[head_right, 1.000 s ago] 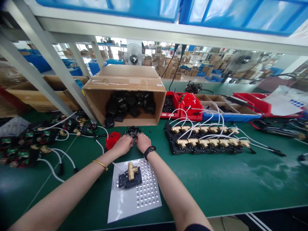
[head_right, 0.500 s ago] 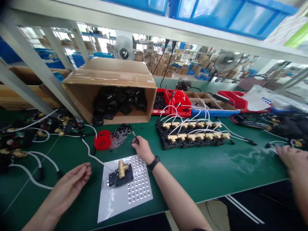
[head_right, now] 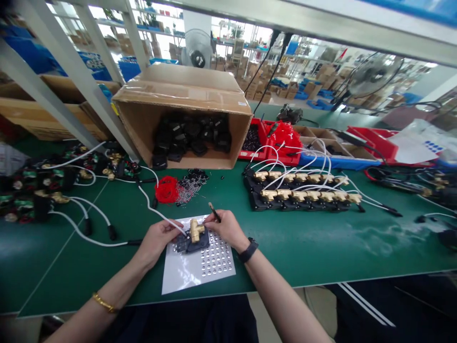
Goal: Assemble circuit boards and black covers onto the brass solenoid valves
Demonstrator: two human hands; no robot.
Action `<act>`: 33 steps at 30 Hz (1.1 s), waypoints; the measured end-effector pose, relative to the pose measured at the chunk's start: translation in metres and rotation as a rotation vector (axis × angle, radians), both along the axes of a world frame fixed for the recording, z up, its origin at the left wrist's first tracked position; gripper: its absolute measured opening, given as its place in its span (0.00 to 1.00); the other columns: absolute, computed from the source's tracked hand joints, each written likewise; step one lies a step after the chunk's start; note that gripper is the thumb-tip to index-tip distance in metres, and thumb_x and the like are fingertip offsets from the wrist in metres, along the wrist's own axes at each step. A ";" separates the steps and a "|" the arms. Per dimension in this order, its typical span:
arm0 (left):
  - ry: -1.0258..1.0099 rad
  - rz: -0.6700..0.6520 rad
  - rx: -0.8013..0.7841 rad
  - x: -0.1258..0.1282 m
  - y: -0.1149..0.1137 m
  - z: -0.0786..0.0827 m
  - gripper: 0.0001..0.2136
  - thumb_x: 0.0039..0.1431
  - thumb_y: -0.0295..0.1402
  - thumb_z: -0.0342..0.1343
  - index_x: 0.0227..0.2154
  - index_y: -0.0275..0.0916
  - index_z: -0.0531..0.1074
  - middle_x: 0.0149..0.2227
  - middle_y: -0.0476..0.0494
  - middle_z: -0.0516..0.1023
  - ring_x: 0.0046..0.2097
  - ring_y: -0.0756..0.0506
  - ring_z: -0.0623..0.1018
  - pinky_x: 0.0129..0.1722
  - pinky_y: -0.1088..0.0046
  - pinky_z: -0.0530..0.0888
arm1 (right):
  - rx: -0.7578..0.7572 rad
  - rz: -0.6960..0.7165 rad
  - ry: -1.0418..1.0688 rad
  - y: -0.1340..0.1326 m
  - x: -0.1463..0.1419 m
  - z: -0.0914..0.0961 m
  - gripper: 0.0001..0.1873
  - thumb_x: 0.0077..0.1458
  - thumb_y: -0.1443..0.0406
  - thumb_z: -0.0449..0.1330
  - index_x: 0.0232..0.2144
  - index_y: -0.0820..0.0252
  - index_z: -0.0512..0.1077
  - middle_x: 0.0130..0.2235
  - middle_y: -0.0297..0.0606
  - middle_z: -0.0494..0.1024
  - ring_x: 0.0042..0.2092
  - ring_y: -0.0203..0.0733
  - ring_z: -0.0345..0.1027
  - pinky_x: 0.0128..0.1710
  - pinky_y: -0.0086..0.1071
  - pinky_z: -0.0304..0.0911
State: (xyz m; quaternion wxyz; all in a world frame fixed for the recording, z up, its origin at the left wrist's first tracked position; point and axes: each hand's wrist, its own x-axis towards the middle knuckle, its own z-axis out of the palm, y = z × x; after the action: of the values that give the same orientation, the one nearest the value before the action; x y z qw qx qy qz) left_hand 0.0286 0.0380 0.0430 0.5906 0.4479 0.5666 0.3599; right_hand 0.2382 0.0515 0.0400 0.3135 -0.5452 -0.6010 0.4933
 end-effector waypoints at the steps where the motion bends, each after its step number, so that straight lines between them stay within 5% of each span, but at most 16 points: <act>1: 0.018 -0.023 0.004 0.001 0.002 0.000 0.08 0.42 0.35 0.60 0.25 0.36 0.74 0.24 0.46 0.76 0.27 0.46 0.73 0.27 0.74 0.68 | 0.020 0.010 -0.026 -0.001 0.000 0.001 0.05 0.47 0.68 0.60 0.29 0.65 0.74 0.28 0.36 0.76 0.28 0.36 0.67 0.28 0.28 0.60; 4: 0.133 -0.132 0.105 0.000 0.006 0.000 0.04 0.41 0.34 0.59 0.21 0.39 0.75 0.24 0.46 0.76 0.29 0.44 0.74 0.30 0.71 0.70 | 0.111 0.021 -0.133 -0.008 0.002 0.008 0.04 0.48 0.71 0.59 0.28 0.63 0.75 0.29 0.36 0.77 0.31 0.38 0.69 0.31 0.28 0.61; 9: 0.435 -0.319 0.592 -0.014 0.013 -0.014 0.08 0.51 0.36 0.53 0.26 0.44 0.77 0.32 0.45 0.79 0.36 0.42 0.78 0.36 0.71 0.74 | 0.270 0.101 -0.292 -0.019 0.005 0.013 0.11 0.51 0.73 0.56 0.34 0.55 0.76 0.37 0.34 0.79 0.41 0.38 0.71 0.41 0.26 0.60; 14: 0.537 -0.366 1.063 -0.023 0.012 -0.024 0.10 0.56 0.33 0.50 0.33 0.43 0.77 0.32 0.47 0.80 0.35 0.46 0.79 0.33 0.77 0.75 | 0.312 0.177 -0.339 -0.022 0.007 0.013 0.13 0.54 0.72 0.54 0.36 0.55 0.76 0.37 0.32 0.80 0.39 0.37 0.72 0.37 0.23 0.61; 17: 0.605 -0.381 1.225 -0.025 0.009 -0.020 0.10 0.58 0.30 0.48 0.33 0.41 0.75 0.30 0.48 0.80 0.33 0.48 0.80 0.32 0.79 0.75 | 0.271 0.060 -0.378 -0.004 0.008 0.016 0.08 0.54 0.66 0.57 0.29 0.57 0.77 0.31 0.30 0.80 0.33 0.37 0.73 0.32 0.23 0.62; 21: 0.723 -0.394 1.368 -0.025 0.003 -0.011 0.14 0.60 0.26 0.42 0.31 0.37 0.74 0.26 0.45 0.78 0.27 0.48 0.78 0.26 0.78 0.74 | 0.245 -0.220 -0.474 0.054 0.003 0.018 0.12 0.58 0.66 0.52 0.31 0.61 0.76 0.32 0.36 0.79 0.35 0.38 0.72 0.36 0.26 0.62; 27: 0.753 -0.388 1.308 -0.027 -0.002 -0.017 0.14 0.60 0.25 0.41 0.34 0.38 0.73 0.26 0.44 0.79 0.26 0.48 0.78 0.25 0.78 0.73 | 0.106 -0.376 -0.647 0.138 -0.020 0.014 0.10 0.58 0.63 0.55 0.39 0.63 0.71 0.41 0.42 0.74 0.43 0.42 0.69 0.43 0.39 0.64; 33: 0.635 -0.480 0.834 -0.027 -0.014 -0.018 0.13 0.56 0.24 0.46 0.39 0.42 0.73 0.34 0.46 0.80 0.34 0.46 0.79 0.32 0.77 0.72 | 0.063 -0.292 -0.630 0.161 -0.027 0.015 0.13 0.58 0.62 0.56 0.43 0.64 0.68 0.44 0.41 0.71 0.42 0.42 0.68 0.42 0.41 0.66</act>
State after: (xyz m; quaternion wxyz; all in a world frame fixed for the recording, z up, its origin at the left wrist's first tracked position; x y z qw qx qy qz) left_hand 0.0011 0.0236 0.0247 0.2301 0.8450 0.4088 0.2565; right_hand 0.2108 0.2130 0.0552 0.1966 -0.7410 -0.5988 0.2317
